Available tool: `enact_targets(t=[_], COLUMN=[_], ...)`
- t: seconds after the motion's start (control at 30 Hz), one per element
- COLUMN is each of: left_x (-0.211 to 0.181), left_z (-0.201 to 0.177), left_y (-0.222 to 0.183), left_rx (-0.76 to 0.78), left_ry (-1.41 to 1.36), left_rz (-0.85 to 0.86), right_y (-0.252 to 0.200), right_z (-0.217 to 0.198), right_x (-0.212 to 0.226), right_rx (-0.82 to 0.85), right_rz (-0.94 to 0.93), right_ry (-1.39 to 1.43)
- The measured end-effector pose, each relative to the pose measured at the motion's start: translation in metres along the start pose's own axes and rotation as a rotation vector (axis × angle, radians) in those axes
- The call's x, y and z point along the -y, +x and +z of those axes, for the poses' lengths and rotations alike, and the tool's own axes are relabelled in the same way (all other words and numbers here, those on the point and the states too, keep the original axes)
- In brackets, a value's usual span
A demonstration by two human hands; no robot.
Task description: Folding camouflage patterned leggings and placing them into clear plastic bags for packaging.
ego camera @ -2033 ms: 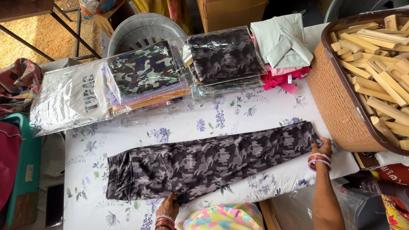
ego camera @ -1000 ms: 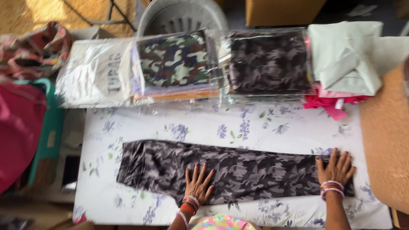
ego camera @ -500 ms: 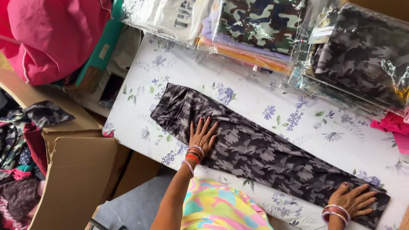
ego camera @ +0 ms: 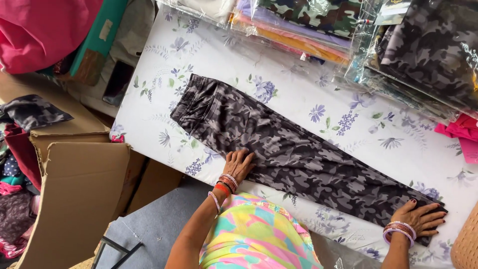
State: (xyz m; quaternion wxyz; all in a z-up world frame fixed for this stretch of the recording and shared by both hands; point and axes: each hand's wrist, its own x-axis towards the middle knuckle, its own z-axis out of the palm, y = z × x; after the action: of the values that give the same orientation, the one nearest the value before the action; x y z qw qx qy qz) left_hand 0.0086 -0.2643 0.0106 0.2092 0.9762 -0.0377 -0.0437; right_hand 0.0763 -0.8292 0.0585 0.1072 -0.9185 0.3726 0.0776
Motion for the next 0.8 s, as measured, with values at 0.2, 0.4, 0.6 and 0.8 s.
enact_targets(t=[0.2, 0.4, 0.6, 0.8], left_x=[-0.007, -0.004, 0.0, -0.025], left_z=[-0.028, -0.031, -0.027, -0.073], left_y=[-0.004, 0.013, 0.028, 0.025], left_rx=[-0.089, -0.043, -0.027, 0.073], left_ry=[-0.098, -0.201, -0.323, -0.128], left_rz=[-0.007, -0.117, -0.284, -0.198], right_y=[0.001, -0.002, -0.004, -0.004], right_z=[0.001, 0.0, -0.004, -0.003], right_x=[0.001, -0.002, 0.001, 0.0], right_rx=[0.021, 0.029, 0.021, 0.031], right_rz=[0.034, 0.017, 0.01, 0.009], right_ry=[-0.02, -0.009, 0.008, 0.013])
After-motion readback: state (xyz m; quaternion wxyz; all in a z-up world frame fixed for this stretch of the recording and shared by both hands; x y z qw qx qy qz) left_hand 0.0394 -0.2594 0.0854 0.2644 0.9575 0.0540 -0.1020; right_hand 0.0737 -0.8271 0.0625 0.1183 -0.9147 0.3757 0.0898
